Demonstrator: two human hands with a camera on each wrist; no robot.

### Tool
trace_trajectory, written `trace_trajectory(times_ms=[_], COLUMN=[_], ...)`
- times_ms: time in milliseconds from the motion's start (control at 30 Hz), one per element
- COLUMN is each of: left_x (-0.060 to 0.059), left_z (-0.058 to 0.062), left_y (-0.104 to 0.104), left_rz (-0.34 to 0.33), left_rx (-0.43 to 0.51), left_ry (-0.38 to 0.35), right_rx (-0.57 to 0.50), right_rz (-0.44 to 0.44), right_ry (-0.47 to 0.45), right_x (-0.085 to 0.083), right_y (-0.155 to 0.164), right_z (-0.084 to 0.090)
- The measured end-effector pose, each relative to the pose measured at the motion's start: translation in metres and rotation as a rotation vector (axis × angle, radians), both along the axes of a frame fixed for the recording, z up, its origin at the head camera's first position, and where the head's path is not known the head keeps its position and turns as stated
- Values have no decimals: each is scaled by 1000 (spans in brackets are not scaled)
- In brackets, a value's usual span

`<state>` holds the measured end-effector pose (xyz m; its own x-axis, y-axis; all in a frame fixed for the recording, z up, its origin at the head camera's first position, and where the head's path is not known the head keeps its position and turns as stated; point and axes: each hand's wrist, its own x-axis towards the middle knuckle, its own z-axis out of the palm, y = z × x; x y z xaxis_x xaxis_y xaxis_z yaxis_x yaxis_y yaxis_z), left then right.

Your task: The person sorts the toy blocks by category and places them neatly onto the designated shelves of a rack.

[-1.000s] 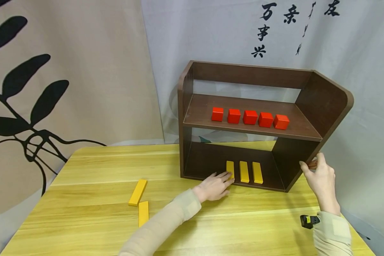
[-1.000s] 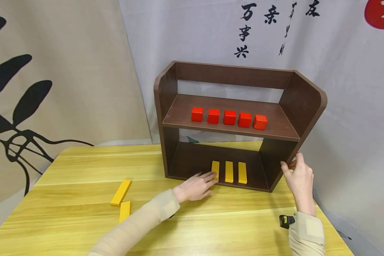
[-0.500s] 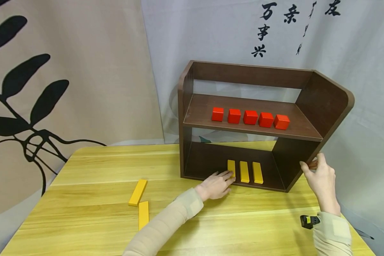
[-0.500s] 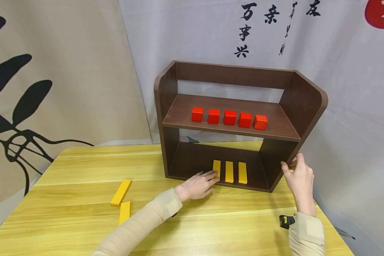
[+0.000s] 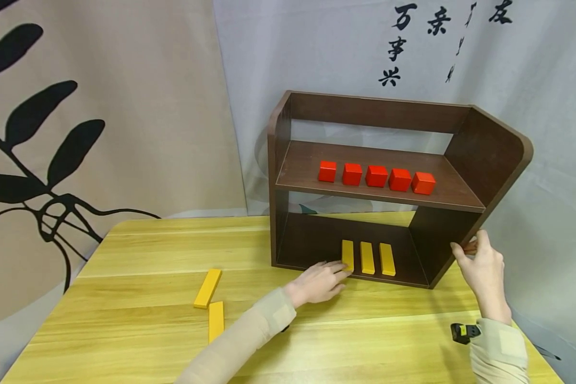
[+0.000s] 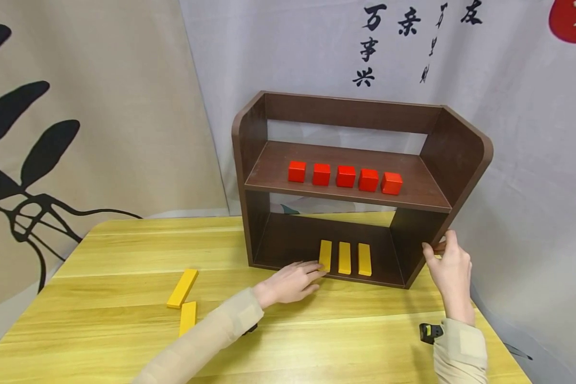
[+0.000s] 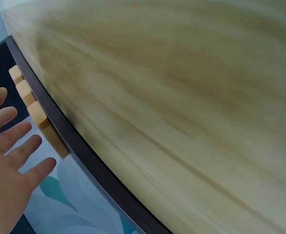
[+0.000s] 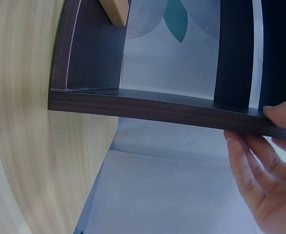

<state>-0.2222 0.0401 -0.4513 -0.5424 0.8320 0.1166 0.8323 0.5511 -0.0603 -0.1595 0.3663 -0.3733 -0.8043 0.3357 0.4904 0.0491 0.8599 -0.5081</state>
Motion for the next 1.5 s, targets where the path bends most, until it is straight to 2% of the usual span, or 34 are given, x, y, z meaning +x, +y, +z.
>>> trace_trajectory(times_ms=[200,367,533,667,867,1033,1167,1300,1500], left_x=[6,9,12,13,18,25,33,40,44], left_z=[4,10,20,22,20,21,21,18,13], left_y=[-20,-46,-79,-109,-155,-188,-210,-225,-242], left_rz=[8,32,80,82,87,131,152,163,167], left_rx=[79,147,213,296,376,365,311,290,344], left_ry=[-60,-141,-333,-474,-582,-610,-630,-685,-799], right_rx=[-2,-4,-5,-1,6,11,5,1,8], right_rz=[-1,0,9,13,13,17,23,29,29], right_ry=[13,5,13,17,22,34,31,31,43], right_x=[1,1,0,-1,0,1,1,1,1], right_y=[1,0,1,1,1,1,1,1,2], right_z=[-1,-1,-1,0,-1,0,-1,-1,-1])
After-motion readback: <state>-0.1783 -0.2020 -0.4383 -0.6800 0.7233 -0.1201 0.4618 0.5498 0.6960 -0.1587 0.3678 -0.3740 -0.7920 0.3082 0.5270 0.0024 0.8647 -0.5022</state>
